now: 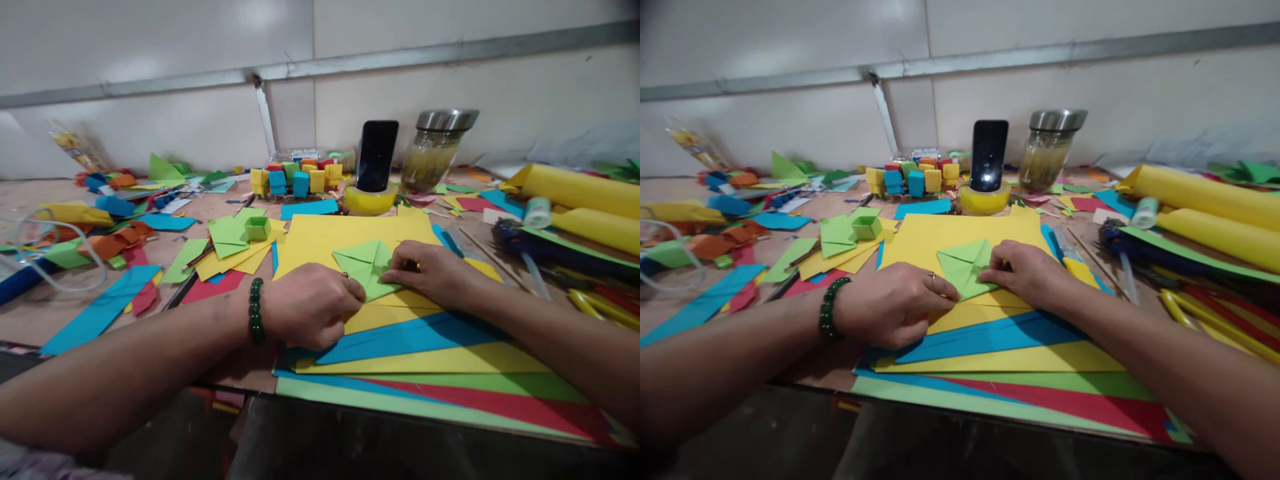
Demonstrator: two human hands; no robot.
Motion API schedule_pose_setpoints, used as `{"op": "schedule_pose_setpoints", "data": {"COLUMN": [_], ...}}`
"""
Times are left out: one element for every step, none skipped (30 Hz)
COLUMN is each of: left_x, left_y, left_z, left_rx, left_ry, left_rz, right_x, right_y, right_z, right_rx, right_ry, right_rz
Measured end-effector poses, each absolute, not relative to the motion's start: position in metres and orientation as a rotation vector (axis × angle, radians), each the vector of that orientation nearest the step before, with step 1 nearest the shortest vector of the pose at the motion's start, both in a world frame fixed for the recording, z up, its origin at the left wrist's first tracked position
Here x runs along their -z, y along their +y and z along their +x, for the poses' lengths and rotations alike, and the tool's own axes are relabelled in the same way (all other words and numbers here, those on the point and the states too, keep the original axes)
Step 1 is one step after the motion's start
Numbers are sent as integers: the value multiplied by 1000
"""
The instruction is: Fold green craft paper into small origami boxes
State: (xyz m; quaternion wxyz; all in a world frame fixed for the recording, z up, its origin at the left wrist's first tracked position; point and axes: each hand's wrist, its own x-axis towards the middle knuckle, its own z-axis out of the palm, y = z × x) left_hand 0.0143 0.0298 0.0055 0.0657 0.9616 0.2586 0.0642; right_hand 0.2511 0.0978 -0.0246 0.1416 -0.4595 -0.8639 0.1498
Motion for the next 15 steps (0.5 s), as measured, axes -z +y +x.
{"op": "schedule_pose_setpoints", "data": {"left_x": [-6,-6,-6,-6,-6,-6,-6,-6,-6,-5,-5,-5,-5,-5,-5], "left_y": [31,33,34,35,35,36,36,36,36,36,36,36,37,37,37], "left_z": [14,13,12,11,10,10,9,9,8,8,8,8,7,7,7], "left_rx": [-195,-198,-203,-211,-219,-226,-232,-236,-235,-229,-221,-214,-207,-202,-198], "left_ry": [761,744,729,724,728,737,750,760,765,762,751,736,723,714,707], "left_rz": [2885,2868,2850,2836,2823,2813,2805,2801,2800,2803,2810,2818,2825,2830,2833], "right_x": [25,25,26,26,26,25,25,25,24,24,24,23,23,23,24], "right_y": [98,99,99,99,99,99,99,99,99,99,98,98,98,98,98], "right_z": [251,252,252,252,252,252,252,252,252,252,251,251,251,251,251], "right_rx": [-429,-428,-429,-430,-431,-432,-433,-432,-432,-434,-436,-438,-440,-442,-443], "right_ry": [-2497,-2502,-2507,-2511,-2514,-2517,-2521,-2523,-2523,-2525,-2523,-2519,-2517,-2514,-2511], "right_rz": [-1322,-1317,-1315,-1313,-1312,-1311,-1309,-1308,-1309,-1308,-1308,-1310,-1312,-1315,-1317]}}
